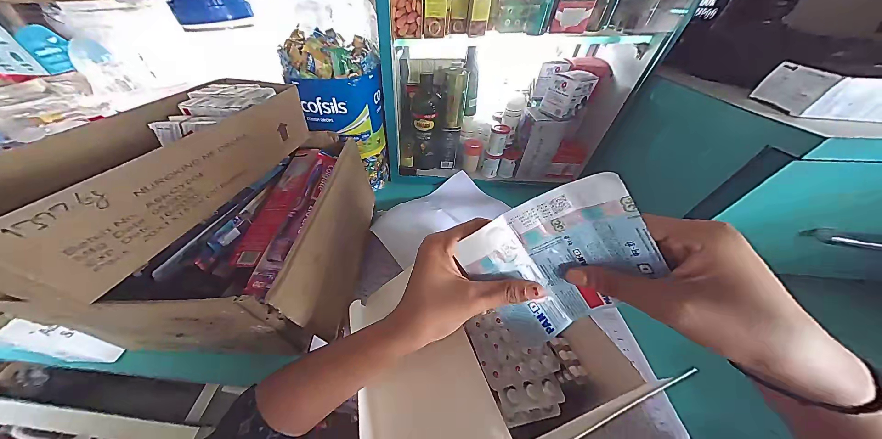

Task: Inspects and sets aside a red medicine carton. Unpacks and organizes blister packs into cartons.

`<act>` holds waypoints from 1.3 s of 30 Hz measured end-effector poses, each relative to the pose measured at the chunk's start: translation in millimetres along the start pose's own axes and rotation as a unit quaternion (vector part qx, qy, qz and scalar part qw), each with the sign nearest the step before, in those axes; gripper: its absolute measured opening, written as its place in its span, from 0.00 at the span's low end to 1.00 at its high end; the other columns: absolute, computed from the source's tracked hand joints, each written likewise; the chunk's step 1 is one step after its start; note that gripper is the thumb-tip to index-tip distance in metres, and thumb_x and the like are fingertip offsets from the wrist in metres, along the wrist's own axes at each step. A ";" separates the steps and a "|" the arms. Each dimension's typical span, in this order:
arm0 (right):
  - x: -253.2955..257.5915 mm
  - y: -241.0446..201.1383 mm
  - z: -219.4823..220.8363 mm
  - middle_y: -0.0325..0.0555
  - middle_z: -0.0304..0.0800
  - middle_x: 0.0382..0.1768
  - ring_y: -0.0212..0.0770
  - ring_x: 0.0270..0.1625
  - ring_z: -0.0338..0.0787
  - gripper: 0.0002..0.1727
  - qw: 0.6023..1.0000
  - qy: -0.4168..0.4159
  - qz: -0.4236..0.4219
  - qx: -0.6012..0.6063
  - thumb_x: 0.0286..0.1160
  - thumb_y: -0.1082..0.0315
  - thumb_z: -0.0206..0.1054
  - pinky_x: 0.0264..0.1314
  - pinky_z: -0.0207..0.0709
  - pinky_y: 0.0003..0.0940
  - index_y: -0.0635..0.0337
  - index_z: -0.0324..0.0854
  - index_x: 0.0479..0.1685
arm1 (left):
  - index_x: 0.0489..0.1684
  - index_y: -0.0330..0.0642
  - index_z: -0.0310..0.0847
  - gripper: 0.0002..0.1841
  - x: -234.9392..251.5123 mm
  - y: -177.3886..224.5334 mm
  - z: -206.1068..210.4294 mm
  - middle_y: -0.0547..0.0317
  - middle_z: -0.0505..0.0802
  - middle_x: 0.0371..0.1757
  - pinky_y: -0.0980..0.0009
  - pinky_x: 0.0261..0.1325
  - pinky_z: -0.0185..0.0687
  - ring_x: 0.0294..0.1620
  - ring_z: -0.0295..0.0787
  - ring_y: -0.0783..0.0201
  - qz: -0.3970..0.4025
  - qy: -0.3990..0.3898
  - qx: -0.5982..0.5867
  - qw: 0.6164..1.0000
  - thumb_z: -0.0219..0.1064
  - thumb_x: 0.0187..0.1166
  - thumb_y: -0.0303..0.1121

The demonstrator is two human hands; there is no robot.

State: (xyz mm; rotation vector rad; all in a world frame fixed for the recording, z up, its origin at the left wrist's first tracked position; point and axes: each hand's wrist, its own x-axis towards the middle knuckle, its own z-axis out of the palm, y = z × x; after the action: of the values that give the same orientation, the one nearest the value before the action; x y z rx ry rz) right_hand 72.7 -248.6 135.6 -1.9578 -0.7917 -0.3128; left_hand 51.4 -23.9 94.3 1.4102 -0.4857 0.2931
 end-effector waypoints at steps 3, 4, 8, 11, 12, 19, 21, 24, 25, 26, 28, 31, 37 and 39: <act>-3.1 0.6 2.2 0.13 0.93 0.36 0.12 0.39 0.91 0.15 0.999 0.050 -0.016 0.015 0.63 0.60 0.78 0.41 0.86 0.10 0.38 0.86 0.49 | 0.52 0.38 0.84 0.22 1.1 0.9 1.5 0.65 0.97 0.43 0.74 0.55 0.92 0.45 0.96 0.74 -0.010 -0.003 -0.070 0.998 0.77 0.59 0.13; -3.0 1.6 2.4 0.13 0.94 0.37 0.13 0.40 0.91 0.16 0.997 0.066 -0.023 0.018 0.63 0.61 0.78 0.42 0.87 0.11 0.38 0.85 0.51 | 0.54 0.36 0.84 0.21 0.6 0.1 1.9 0.66 0.97 0.43 0.74 0.55 0.92 0.45 0.96 0.74 -0.002 -0.013 -0.060 0.998 0.77 0.61 0.14; -3.3 5.6 3.9 0.15 0.95 0.39 0.16 0.42 0.93 0.16 0.995 0.081 -0.041 0.042 0.63 0.63 0.79 0.45 0.88 0.14 0.39 0.85 0.50 | 0.49 0.28 0.84 0.10 0.8 -8.3 4.8 0.66 0.96 0.42 0.79 0.53 0.90 0.44 0.93 0.80 0.058 -0.044 0.018 0.997 0.71 0.72 0.18; -0.5 12.6 -1.8 0.19 0.96 0.40 0.19 0.41 0.94 0.16 0.991 0.020 -0.044 0.125 0.62 0.62 0.81 0.44 0.90 0.17 0.38 0.88 0.50 | 0.48 0.30 0.84 0.09 7.4 -8.5 -1.5 0.67 0.96 0.42 0.77 0.54 0.90 0.45 0.93 0.79 0.027 -0.090 -0.016 0.995 0.67 0.74 0.16; 1.4 14.8 -4.0 0.21 0.96 0.39 0.19 0.40 0.94 0.16 0.988 -0.002 -0.043 0.147 0.62 0.62 0.82 0.43 0.90 0.18 0.38 0.88 0.50 | 0.48 0.31 0.85 0.09 9.8 -6.9 -2.6 0.67 0.96 0.41 0.77 0.54 0.90 0.44 0.93 0.79 0.008 -0.099 -0.026 0.995 0.67 0.74 0.15; 16.1 10.9 -40.8 0.25 0.91 0.45 0.16 0.47 0.89 0.14 0.968 0.134 -0.110 -0.181 0.76 0.62 0.71 0.53 0.85 0.16 0.53 0.81 0.56 | 0.58 0.25 0.86 0.17 12.9 -17.3 -16.6 0.49 0.96 0.53 0.73 0.61 0.90 0.55 0.95 0.68 0.220 -0.086 0.255 0.938 0.74 0.74 0.27; 25.0 29.5 -51.7 0.62 0.90 0.45 0.51 0.44 0.91 0.17 0.938 0.148 -0.058 -0.309 0.85 0.67 0.60 0.48 0.82 0.52 0.72 0.80 0.62 | 0.50 0.33 0.92 0.10 11.0 -24.1 -29.0 0.50 0.95 0.58 0.75 0.64 0.85 0.60 0.92 0.66 0.277 -0.053 0.386 0.878 0.71 0.76 0.27; 39.6 79.9 -45.2 0.77 0.88 0.48 0.78 0.49 0.88 0.18 0.933 0.071 0.073 -0.346 0.88 0.78 0.51 0.49 0.74 0.76 0.72 0.78 0.69 | 0.37 0.42 0.96 0.07 12.3 -38.9 -43.8 0.48 0.93 0.61 0.65 0.71 0.79 0.66 0.87 0.55 0.331 -0.002 0.483 0.811 0.70 0.74 0.26; 41.5 104.1 -39.7 0.76 0.88 0.52 0.79 0.54 0.87 0.20 0.931 0.046 0.098 -0.348 0.85 0.81 0.51 0.54 0.74 0.77 0.70 0.79 0.70 | 0.36 0.45 0.97 0.07 12.9 -43.0 -47.6 0.47 0.92 0.63 0.59 0.72 0.75 0.70 0.84 0.51 0.325 0.010 0.486 0.811 0.70 0.72 0.27; 41.7 130.5 -34.1 0.76 0.87 0.56 0.79 0.59 0.86 0.22 0.929 0.024 0.114 -0.352 0.81 0.84 0.54 0.58 0.74 0.77 0.68 0.80 0.72 | 0.35 0.47 0.97 0.06 13.0 -45.8 -50.5 0.44 0.90 0.66 0.56 0.75 0.71 0.74 0.80 0.48 0.307 0.017 0.476 0.824 0.72 0.72 0.29; 39.2 175.7 -25.5 0.75 0.85 0.61 0.79 0.65 0.83 0.25 0.922 -0.021 0.126 -0.365 0.75 0.86 0.59 0.63 0.73 0.77 0.64 0.81 0.72 | 0.38 0.48 0.97 0.05 13.0 -50.6 -55.1 0.42 0.84 0.73 0.54 0.82 0.69 0.82 0.72 0.49 0.260 0.012 0.418 0.870 0.74 0.71 0.31; 40.0 191.1 -24.3 0.73 0.75 0.76 0.76 0.80 0.71 0.29 0.911 -0.136 0.168 -0.352 0.80 0.70 0.69 0.76 0.62 0.77 0.62 0.73 0.82 | 0.56 0.38 0.91 0.14 13.5 -59.9 -65.0 0.52 0.90 0.67 0.66 0.72 0.82 0.70 0.84 0.66 0.165 -0.062 0.288 0.941 0.68 0.75 0.26; 32.0 51.5 -30.8 0.46 0.93 0.49 0.41 0.50 0.93 0.14 0.948 -0.102 -0.117 -0.277 0.72 0.69 0.64 0.52 0.88 0.43 0.58 0.92 0.50 | 0.80 0.39 0.72 0.25 8.4 -62.9 -70.3 0.55 0.89 0.62 0.82 0.39 0.76 0.36 0.79 0.80 0.051 -0.135 0.209 0.967 0.54 0.82 0.25; 22.5 17.5 -16.4 0.29 0.95 0.45 0.20 0.49 0.90 0.14 0.940 -0.186 -0.195 -0.210 0.82 0.61 0.59 0.51 0.84 0.17 0.48 0.93 0.46 | 0.80 0.36 0.73 0.25 3.2 -60.4 -66.3 0.59 0.84 0.32 0.84 0.24 0.63 0.20 0.65 0.80 0.068 -0.112 0.216 0.968 0.55 0.82 0.23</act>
State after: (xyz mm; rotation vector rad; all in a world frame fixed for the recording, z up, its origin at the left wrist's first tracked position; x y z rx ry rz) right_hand 102.7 -259.3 143.4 -2.2845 -1.4667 -0.3734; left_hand 92.7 32.2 37.8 1.8509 -0.7374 0.3674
